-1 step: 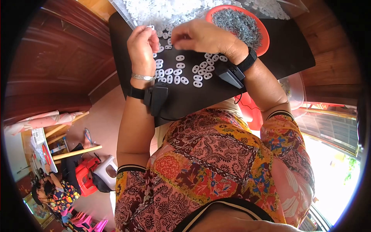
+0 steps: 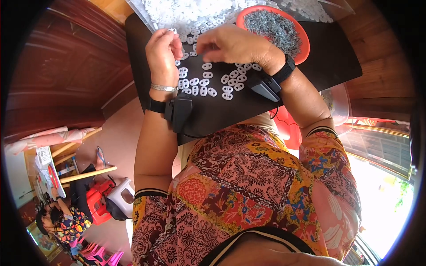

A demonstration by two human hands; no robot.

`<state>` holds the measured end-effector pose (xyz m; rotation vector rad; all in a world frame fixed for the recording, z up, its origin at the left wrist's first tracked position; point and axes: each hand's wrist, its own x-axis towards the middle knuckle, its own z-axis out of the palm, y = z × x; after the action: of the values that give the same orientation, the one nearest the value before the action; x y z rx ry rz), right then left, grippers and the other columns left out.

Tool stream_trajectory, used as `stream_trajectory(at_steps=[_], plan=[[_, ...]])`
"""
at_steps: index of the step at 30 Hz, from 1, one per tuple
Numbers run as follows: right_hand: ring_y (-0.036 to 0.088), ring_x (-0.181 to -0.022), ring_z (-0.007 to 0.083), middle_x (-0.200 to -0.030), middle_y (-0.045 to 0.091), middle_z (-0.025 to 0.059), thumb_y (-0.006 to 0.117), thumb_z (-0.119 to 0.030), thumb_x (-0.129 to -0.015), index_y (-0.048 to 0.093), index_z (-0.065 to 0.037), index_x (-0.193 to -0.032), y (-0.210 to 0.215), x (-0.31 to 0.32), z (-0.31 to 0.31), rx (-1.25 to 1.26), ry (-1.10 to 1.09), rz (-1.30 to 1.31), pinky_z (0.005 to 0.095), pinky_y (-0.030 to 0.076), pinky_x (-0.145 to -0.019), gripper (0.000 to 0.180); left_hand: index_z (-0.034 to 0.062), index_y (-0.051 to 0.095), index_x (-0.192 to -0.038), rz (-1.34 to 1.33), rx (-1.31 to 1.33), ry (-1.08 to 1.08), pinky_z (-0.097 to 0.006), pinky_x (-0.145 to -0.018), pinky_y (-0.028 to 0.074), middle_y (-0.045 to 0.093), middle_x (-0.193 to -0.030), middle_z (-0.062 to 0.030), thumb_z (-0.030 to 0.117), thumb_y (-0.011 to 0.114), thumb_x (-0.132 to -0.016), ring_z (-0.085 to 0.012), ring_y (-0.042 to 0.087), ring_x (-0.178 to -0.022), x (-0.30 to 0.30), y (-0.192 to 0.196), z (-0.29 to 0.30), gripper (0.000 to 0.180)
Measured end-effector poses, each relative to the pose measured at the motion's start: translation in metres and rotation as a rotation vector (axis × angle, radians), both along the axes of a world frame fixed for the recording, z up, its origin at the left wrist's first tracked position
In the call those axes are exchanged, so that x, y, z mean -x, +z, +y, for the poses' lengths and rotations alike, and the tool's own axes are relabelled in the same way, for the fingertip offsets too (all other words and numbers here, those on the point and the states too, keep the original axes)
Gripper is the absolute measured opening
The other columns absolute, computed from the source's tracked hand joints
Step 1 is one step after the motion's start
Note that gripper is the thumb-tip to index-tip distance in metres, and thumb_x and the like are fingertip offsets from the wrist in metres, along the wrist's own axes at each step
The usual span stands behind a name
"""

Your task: Manually inserting small metal components into white plastic housing units.

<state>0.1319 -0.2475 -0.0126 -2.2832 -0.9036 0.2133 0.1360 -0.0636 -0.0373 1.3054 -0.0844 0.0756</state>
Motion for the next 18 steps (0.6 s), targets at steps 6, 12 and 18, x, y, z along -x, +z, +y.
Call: stream_trajectory(at_steps=[6,12,18], plan=[[0.059,-0.072,0.0275,-0.073,0.059,0.0105,0.064,-0.014,-0.074,0.060,-0.004,-0.086,-0.008,0.007,0.010,0.119,0.090,-0.037,0.0362,0.045,-0.065,0.016,0.0024,0.055,-0.076,0.029,0.004,0.001,-0.022,-0.043,0.033,0.054,-0.059,-0.0033,0.013,0.052,-0.081,-0.0096,0.045,-0.045,0.001,0.002,-0.001,0.012],[0.059,-0.076,0.0297,-0.078,0.060,0.0114,0.062,-0.011,-0.076,0.060,-0.003,-0.087,-0.021,0.001,0.009,0.054,0.149,-0.069,0.0369,0.045,-0.067,0.014,0.0025,0.055,-0.076,0.026,0.020,-0.016,-0.022,-0.043,0.033,0.054,-0.060,-0.0036,0.013,0.053,-0.081,-0.0094,0.045,-0.045,0.001,0.001,-0.001,0.012],[0.060,-0.074,0.0308,-0.074,0.062,0.0109,0.062,-0.013,-0.072,0.062,-0.007,-0.086,-0.009,0.006,0.005,0.067,0.134,-0.102,0.0398,0.046,-0.066,0.015,0.0031,0.052,-0.076,0.059,-0.032,-0.002,-0.023,-0.048,0.033,0.050,-0.060,-0.0030,0.014,0.050,-0.084,-0.0111,0.044,-0.049,0.002,0.006,-0.002,0.013]])
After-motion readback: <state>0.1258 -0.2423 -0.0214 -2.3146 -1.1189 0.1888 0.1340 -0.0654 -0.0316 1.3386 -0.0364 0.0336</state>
